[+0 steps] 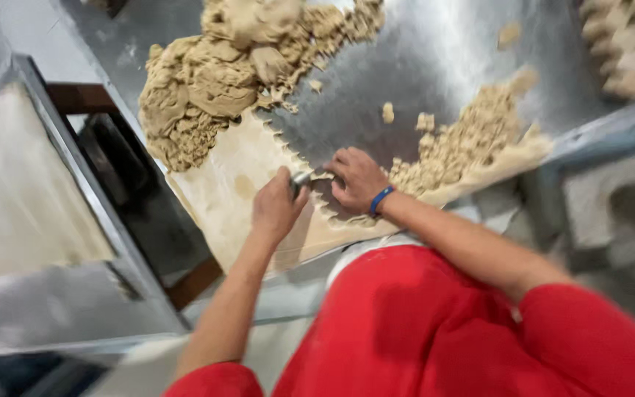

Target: The person cuts small portions of dough using a cylindrical pastry cutter tool and places them neatly into rows on a metal baking sheet.

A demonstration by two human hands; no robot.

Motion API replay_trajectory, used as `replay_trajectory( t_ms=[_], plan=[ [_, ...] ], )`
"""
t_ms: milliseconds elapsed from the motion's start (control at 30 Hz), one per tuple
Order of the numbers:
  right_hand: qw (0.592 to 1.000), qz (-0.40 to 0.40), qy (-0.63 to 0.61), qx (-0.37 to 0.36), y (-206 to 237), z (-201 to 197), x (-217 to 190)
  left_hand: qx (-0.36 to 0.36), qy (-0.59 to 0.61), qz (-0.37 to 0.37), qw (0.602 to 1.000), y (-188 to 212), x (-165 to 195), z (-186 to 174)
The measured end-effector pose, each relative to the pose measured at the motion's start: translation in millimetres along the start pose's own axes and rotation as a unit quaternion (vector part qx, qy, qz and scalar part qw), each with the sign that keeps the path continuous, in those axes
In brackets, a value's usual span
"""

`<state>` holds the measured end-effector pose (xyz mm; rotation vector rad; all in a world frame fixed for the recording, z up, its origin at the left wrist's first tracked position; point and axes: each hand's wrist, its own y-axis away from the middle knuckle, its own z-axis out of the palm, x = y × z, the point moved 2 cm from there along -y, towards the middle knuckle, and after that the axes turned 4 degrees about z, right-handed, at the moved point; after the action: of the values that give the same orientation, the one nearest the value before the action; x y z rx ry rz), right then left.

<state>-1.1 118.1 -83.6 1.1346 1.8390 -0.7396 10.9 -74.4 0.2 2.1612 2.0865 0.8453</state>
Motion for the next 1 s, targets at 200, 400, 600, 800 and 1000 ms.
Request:
replay_trajectory(
  t_ms=[200, 400, 600, 800, 1000],
  plan=[
    [0.981, -0.019, 0.175, -0.085, -16, 37, 10, -0.004, -0.035, 0.032, 0.999, -26, -5, 26],
    [0.962, -0.128, 0.170, -0.174, 34, 31, 8, 0.013, -0.022, 0.131, 0.991, -3, -13, 35],
    [0.999, 0.004, -0.014, -0.033, 69, -8, 10, 0.086, 0.313, 0.069, 0.943, 12, -18, 50],
    [0.808, 0.161, -0.547, -0.150, 44, -55, 1, 0.030, 0.684, -0.042, 0.728, 30, 58, 2],
    [0.483, 0.165, -0.840, -0.184, 27, -122, -14, 0.340, 0.220, 0.401, 0.822, 25, 199, -48]
  ],
)
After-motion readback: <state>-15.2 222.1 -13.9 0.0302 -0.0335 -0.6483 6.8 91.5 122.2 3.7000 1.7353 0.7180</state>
